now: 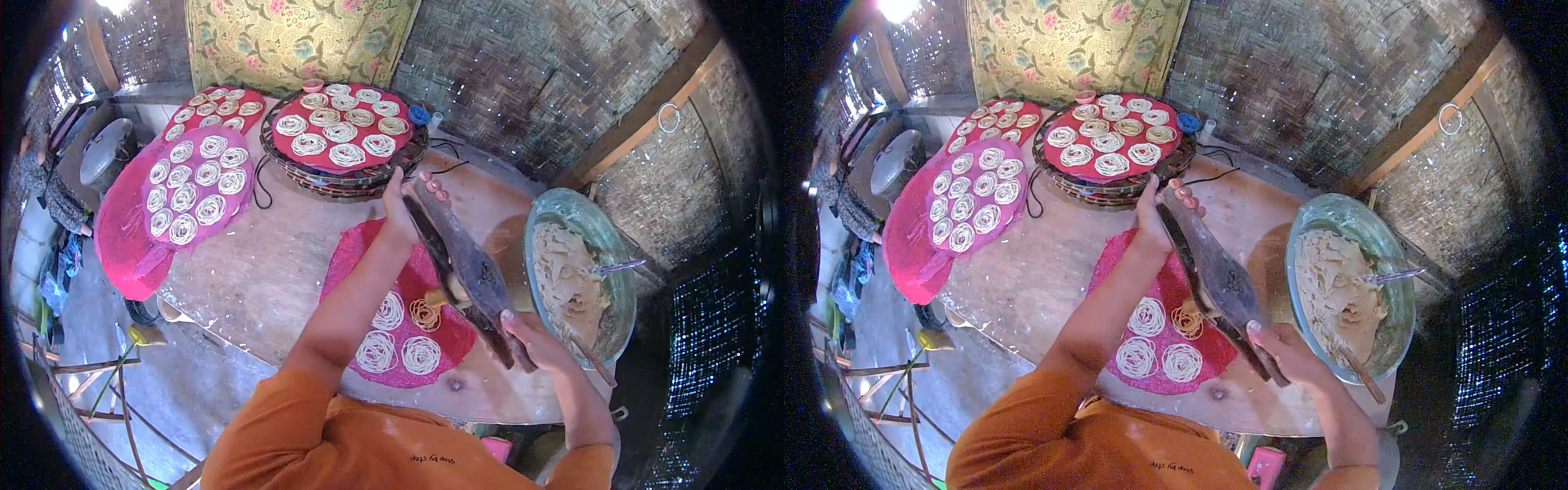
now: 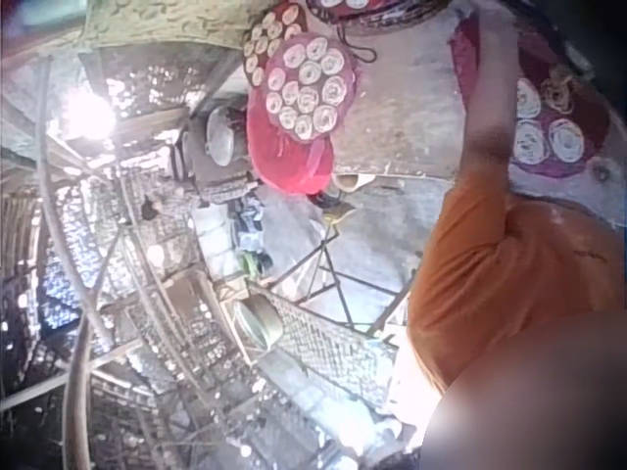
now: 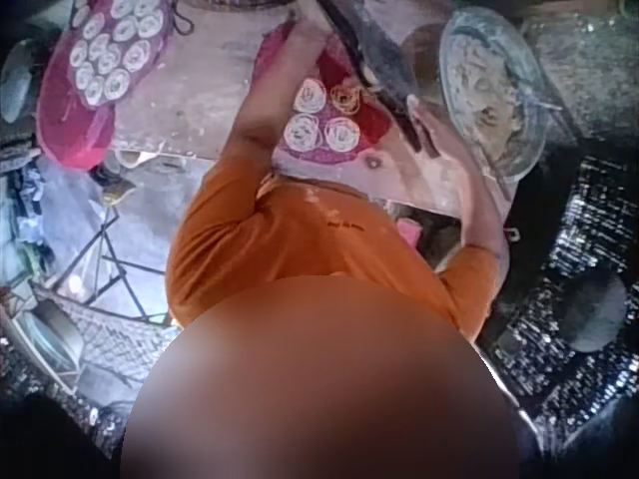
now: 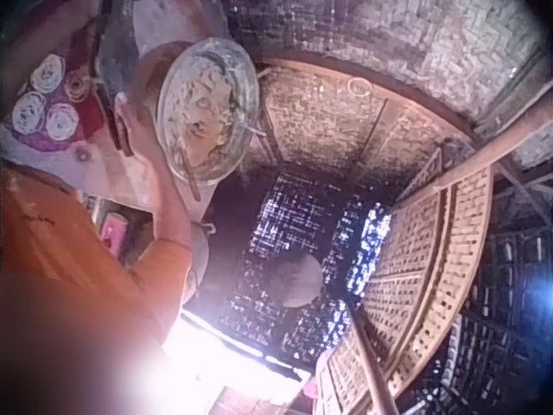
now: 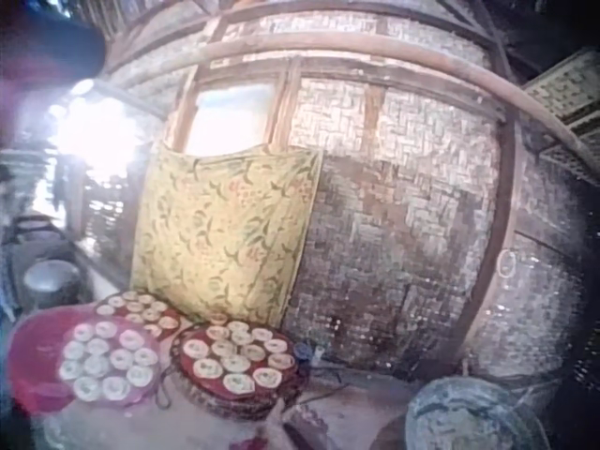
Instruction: The person uses a manual extrusion tool to squeeze out dough into spiral patterns onto circular mats, refilling the tool by hand from a large plastic basin.
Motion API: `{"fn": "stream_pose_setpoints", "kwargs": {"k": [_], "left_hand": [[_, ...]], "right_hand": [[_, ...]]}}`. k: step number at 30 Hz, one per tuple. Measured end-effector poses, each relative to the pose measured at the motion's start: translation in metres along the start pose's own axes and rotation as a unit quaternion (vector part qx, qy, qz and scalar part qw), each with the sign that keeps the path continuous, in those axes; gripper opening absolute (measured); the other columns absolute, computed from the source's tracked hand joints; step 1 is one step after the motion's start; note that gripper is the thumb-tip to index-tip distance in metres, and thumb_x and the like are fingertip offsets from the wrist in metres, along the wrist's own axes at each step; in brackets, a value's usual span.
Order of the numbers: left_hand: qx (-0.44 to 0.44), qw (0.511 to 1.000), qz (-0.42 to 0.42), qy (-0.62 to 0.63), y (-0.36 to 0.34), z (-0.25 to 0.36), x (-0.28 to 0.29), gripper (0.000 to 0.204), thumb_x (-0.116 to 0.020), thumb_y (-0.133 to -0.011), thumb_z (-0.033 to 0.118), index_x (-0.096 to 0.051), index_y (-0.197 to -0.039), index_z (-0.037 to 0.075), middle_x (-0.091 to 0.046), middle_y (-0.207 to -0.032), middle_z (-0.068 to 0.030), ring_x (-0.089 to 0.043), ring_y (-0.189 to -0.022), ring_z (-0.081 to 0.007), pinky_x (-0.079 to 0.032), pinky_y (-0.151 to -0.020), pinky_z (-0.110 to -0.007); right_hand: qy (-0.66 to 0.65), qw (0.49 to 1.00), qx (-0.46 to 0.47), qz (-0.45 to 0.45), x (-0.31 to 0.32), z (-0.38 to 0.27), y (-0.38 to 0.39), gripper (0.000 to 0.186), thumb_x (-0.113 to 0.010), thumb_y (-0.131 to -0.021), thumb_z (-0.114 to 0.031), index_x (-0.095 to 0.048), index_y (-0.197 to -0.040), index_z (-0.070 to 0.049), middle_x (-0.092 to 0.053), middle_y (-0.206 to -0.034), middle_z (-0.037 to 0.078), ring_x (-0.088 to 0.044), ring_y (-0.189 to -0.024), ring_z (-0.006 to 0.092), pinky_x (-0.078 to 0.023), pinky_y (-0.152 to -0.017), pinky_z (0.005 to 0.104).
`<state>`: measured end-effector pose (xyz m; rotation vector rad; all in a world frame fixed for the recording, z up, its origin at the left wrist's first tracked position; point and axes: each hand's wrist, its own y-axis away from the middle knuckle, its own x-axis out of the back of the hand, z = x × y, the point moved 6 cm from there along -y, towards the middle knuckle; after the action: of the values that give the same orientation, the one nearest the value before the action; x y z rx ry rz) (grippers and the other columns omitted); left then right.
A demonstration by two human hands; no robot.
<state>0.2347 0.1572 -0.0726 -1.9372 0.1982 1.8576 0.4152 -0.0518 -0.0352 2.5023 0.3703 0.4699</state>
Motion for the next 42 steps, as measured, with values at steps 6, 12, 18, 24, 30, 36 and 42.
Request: {"fn": "stream_pose_setpoints", "kwargs": {"k": [6,12,18,24,30,36,42], "left_hand": [[0.006,0.999,0.04,0.002,0.022,-0.01,0.013,0.039,-0.039,-0.089,0.05,-0.053,-0.08,0.015,-0.053,-0.069,-0.0014,-0.053,-0.068,-0.0208,-0.042,-0.068,-0.038],[-0.012,0.998,0.066,0.019,0.01,-0.023,0.043,0.038,-0.043,-0.088,0.049,-0.053,-0.077,0.014,-0.052,-0.064,-0.0017,-0.052,-0.062,-0.0204,-0.042,-0.067,-0.037],[0.012,0.999,0.017,-0.049,0.009,0.012,0.042,0.039,-0.041,-0.09,0.049,-0.051,-0.075,0.014,-0.051,-0.063,-0.0009,-0.052,-0.063,-0.0204,-0.044,-0.066,-0.038],[0.024,0.994,0.011,-0.11,0.013,-0.001,-0.027,0.038,-0.04,-0.092,0.047,-0.05,-0.078,0.013,-0.048,-0.064,0.0005,-0.052,-0.068,-0.0201,-0.043,-0.075,-0.037],[0.048,0.998,0.043,0.015,0.016,-0.068,0.047,0.038,-0.041,-0.088,0.048,-0.049,-0.075,0.013,-0.047,-0.063,0.001,-0.051,-0.065,-0.0194,-0.043,-0.072,-0.038],[0.051,0.994,0.097,0.028,0.008,-0.089,0.068,0.043,-0.037,-0.088,0.052,-0.047,-0.072,0.013,-0.045,-0.058,-0.0001,-0.049,-0.059,-0.0196,-0.042,-0.066,-0.037],[0.057,0.99,0.129,-0.008,0.027,-0.083,0.031,0.037,-0.039,-0.089,0.048,-0.046,-0.071,0.016,-0.043,-0.056,0.0043,-0.047,-0.054,-0.0152,-0.042,-0.064,-0.036]], "right_hand": [[0.019,1.0,-0.014,-0.02,0.006,0.02,0.007,0.053,-0.045,-0.091,-0.051,-0.061,-0.083,-0.001,-0.062,-0.065,0.007,-0.057,-0.053,0.0142,-0.044,-0.049,0.027],[0.035,0.999,-0.021,0.035,0.008,0.014,0.002,0.044,-0.051,-0.09,-0.046,-0.059,-0.084,-0.003,-0.058,-0.062,0.004,-0.055,-0.05,0.0117,-0.043,-0.045,0.0273],[0.021,0.999,0.035,-0.005,-0.019,0.038,-0.037,0.043,-0.049,-0.091,-0.048,-0.059,-0.093,-0.006,-0.057,-0.069,0.001,-0.049,-0.055,0.0086,-0.041,-0.049,0.0234],[-0.173,0.98,-0.004,-0.099,-0.014,0.038,-0.01,0.056,-0.038,-0.092,-0.056,-0.058,-0.096,-0.004,-0.061,-0.076,0.004,-0.056,-0.063,0.0113,-0.046,-0.059,0.0262],[-0.067,0.99,-0.124,-0.033,0.015,0.048,0.035,0.061,-0.037,-0.091,-0.059,-0.057,-0.096,-0.001,-0.062,-0.075,0.01,-0.06,-0.061,0.0173,-0.05,-0.058,0.0312],[-0.027,0.991,-0.123,0.041,0.027,0.067,0.034,0.057,-0.038,-0.093,-0.054,-0.056,-0.091,0.0,-0.062,-0.072,0.011,-0.06,-0.058,0.0176,-0.05,-0.053,0.0306],[-0.08,0.989,-0.12,0.013,0.008,0.05,0.06,0.054,-0.038,-0.094,-0.05,-0.056,-0.089,0.001,-0.061,-0.068,0.01,-0.059,-0.055,0.0171,-0.049,-0.052,0.0305]]}}
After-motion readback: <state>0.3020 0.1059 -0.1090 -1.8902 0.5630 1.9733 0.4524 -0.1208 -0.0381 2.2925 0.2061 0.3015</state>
